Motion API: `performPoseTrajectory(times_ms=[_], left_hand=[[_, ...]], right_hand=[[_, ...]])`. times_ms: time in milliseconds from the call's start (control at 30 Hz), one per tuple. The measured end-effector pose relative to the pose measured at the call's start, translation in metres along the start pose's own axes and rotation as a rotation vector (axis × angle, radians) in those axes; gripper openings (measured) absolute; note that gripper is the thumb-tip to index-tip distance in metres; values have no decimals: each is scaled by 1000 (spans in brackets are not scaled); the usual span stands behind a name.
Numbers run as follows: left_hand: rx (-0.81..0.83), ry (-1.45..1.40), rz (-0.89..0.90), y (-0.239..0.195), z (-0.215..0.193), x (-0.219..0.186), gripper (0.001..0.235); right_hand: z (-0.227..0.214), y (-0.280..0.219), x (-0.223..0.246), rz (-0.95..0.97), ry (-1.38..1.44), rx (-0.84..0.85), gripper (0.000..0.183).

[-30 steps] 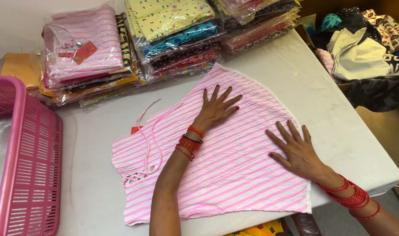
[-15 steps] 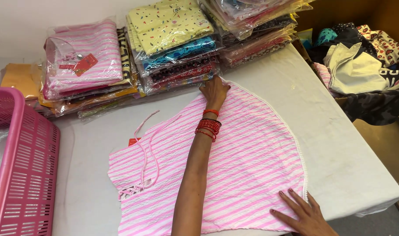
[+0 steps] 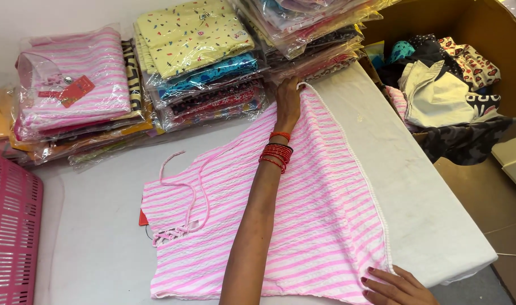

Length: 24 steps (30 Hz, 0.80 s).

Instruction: The person folds a pink and white striped garment on a white table, smoothing the fabric and aligning the edges. They then place the folded item into a clear plastic bag, seal it, and set it aside on a stack of other packaged clothes. The process is repeated with a second identical garment.

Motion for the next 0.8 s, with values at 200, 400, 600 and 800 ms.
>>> performPoseTrajectory(times_ms=[200, 400, 600, 800], left_hand=[[40, 271, 79, -31, 15, 18, 24], [317, 372, -121, -25, -20, -11, 70], [416, -1, -162, -5, 14, 45, 55], [3, -425, -36, -14, -35, 8, 24]], right_hand=[[-9, 27, 12, 47, -37, -9, 47], [-34, 29, -13, 298, 14, -106, 75], [-66, 8, -53, 582, 17, -126, 64], [-49, -26, -59, 270, 63, -371, 44]])
Point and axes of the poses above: each hand's wrist, its own y-axis towards the middle knuckle, its own z-axis out of the palm, x = y × z, the point moved 6 cm from there along y, towards the middle knuckle, and after that the axes turned 10 degrees about x, right-handed, at the moved point
